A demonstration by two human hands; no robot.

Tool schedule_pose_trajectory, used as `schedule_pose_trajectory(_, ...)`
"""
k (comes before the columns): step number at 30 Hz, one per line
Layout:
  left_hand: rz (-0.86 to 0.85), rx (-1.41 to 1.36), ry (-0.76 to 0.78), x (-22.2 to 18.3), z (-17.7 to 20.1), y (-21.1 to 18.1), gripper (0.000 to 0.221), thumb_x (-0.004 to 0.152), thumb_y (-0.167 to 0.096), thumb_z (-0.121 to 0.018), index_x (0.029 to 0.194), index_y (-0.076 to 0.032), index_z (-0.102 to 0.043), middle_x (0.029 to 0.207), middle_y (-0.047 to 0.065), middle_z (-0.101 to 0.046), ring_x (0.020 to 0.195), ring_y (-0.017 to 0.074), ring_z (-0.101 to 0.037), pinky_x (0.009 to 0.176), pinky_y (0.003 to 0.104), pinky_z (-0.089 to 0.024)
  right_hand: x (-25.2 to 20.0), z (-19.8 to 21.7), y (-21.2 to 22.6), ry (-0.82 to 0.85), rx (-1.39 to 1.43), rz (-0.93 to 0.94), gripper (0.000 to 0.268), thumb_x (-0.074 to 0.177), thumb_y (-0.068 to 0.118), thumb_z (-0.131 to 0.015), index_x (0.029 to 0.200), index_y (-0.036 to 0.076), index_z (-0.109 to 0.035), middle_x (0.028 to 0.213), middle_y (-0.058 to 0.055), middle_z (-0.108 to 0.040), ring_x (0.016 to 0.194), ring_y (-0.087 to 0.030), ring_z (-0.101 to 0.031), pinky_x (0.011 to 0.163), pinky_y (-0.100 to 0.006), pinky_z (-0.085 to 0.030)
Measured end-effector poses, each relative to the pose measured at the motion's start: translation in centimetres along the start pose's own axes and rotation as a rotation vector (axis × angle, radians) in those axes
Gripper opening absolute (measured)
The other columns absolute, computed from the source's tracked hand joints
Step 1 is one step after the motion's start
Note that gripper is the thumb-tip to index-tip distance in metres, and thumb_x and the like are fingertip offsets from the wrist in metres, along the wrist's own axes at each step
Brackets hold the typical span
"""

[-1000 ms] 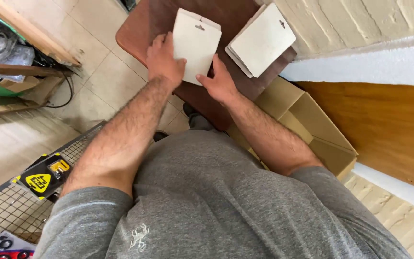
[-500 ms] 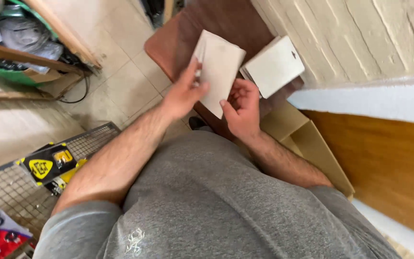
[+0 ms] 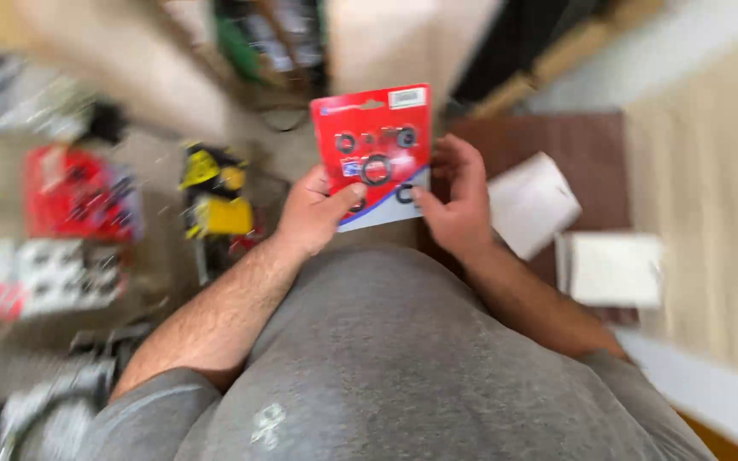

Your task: The person picks up several packaged items from a surface, moves to a display rack to compare them against others, then returns to the surface to handle white packaged envelopes one at a time.

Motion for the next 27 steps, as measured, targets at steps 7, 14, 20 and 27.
schedule_pose_trajectory(7, -0.141, 0.256, -0.339, -6.4, 6.5, -5.5, 0.009, 0.094, -0.007, -0.073, 0.103, -0.009, -0.075, 0.078, 0.006, -0.074, 0.069, 0.0106, -0.066, 0.064, 0.029, -0.058, 5.0, -11.3, -2.5, 0.505, 0.161, -0.207, 0.02, 0.1, 0.005, -0.066, 0.12, 0.001, -0.066, 0.091, -0.009, -0.07, 0.084, -0.015, -0.063, 0.076, -0.031, -0.052)
schedule_pose_trajectory(14, -0.046, 0.313, -0.805, -11.8, 11.9, -7.9, 0.007, 0.097, -0.005, -0.063, 0.099, -0.004, -0.07, 0.07, 0.015, -0.069, 0.051, 0.0189, -0.066, 0.048, 0.029, -0.059, 5.8, -23.7, -5.4, 0.723, 0.242, -0.158, 0.029, 0.098, 0.001, -0.067, 0.126, 0.007, -0.064, 0.101, -0.007, -0.073, 0.093, -0.012, -0.067, 0.086, -0.03, -0.054)
schedule_pose_trajectory(20, 0.019, 0.291, -0.897, -12.3, 13.4, -8.0, 0.009, 0.096, -0.005, -0.062, 0.1, -0.001, -0.069, 0.071, 0.018, -0.069, 0.051, 0.0213, -0.069, 0.045, 0.029, -0.06, 5.5, -26.1, -3.8, 0.823, 0.201, -0.298, 0.027, 0.098, 0.003, -0.064, 0.124, 0.01, -0.063, 0.091, -0.003, -0.072, 0.082, -0.008, -0.063, 0.077, -0.025, -0.052)
schedule_pose_trajectory(27, 0.056, 0.255, -0.917, -12.1, 14.4, -6.7, 0.011, 0.096, -0.007, -0.065, 0.103, -0.001, -0.07, 0.074, 0.018, -0.07, 0.055, 0.0213, -0.071, 0.047, 0.029, -0.062, 5.1, -27.5, -6.6, 0.849, 0.149, -0.365, 0.025, 0.099, 0.003, -0.064, 0.124, 0.006, -0.063, 0.086, -0.006, -0.069, 0.078, -0.014, -0.062, 0.072, -0.027, -0.05)
Point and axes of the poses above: each hand's wrist, its own x-axis towards the middle knuckle, its own z-axis out of the back of the hand, y = z × x, the point moved 5 cm from there along x, towards the middle knuckle
